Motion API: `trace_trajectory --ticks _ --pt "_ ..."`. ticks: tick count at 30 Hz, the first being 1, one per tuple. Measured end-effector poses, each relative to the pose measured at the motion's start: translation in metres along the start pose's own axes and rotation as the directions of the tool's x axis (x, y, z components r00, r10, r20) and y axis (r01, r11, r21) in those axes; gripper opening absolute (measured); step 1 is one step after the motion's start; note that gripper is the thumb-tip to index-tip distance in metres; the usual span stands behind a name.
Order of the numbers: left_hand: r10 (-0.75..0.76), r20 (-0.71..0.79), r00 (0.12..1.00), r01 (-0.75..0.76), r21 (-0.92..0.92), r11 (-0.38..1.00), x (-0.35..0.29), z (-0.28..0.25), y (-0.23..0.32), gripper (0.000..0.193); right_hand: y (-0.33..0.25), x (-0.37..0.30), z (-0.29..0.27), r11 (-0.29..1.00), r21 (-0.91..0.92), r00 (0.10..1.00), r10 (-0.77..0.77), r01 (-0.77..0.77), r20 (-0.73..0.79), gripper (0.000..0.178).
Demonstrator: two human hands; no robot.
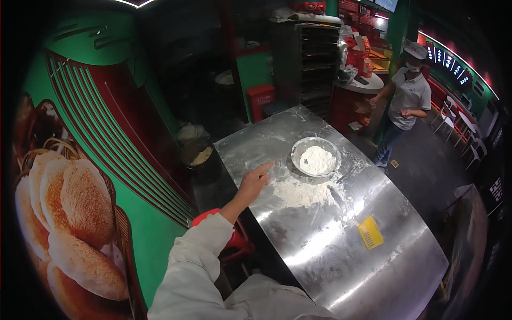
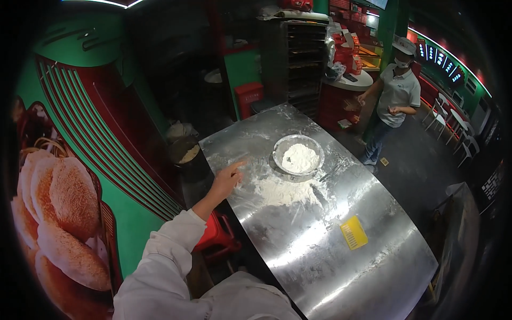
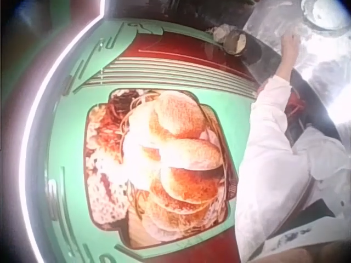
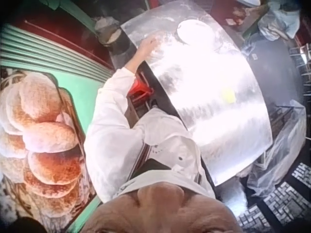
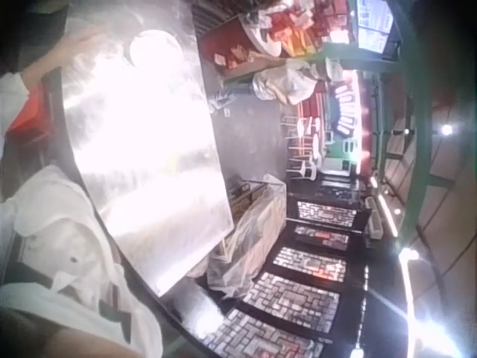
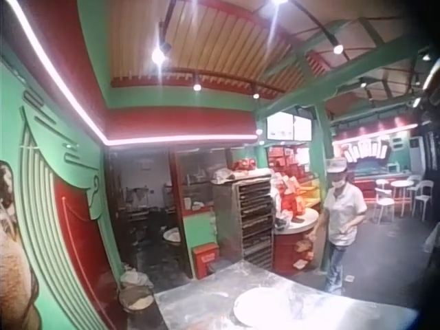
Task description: The recorder prepares rectangular pieces of dough, coatings them with sesame seeds, and then cleans the work surface.
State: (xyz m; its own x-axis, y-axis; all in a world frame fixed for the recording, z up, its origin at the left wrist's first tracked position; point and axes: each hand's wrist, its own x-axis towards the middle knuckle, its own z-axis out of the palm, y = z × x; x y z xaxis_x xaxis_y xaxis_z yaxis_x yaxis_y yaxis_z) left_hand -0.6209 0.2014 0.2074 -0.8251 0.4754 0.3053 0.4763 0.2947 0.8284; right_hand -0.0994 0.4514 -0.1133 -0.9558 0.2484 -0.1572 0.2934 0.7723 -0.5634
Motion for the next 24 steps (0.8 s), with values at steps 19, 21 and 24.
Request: trace_trajectory --ticks 19,21,24 --pt "-0.694 -0.229 0.683 0.395 -0.683 0.614 -0.066 -0.206 -0.266 0.021 -0.213 0.189 -0.087 0.779 0.232 0.811 0.533 -0.582 0.242 0.031" --pt "-0.711 -0.177 0.680 0.398 -0.725 0.562 -0.070 -0.200 -0.281 0.024 -0.218 0.195 -0.081 0.779 0.302 0.835 0.509 -0.550 0.207 0.025" --pt "-0.739 -0.162 0.654 0.435 -0.718 0.543 -0.062 -0.201 -0.279 0.027 -0.225 0.202 -0.082 0.835 0.321 0.893 0.394 -0.447 0.218 0.016"
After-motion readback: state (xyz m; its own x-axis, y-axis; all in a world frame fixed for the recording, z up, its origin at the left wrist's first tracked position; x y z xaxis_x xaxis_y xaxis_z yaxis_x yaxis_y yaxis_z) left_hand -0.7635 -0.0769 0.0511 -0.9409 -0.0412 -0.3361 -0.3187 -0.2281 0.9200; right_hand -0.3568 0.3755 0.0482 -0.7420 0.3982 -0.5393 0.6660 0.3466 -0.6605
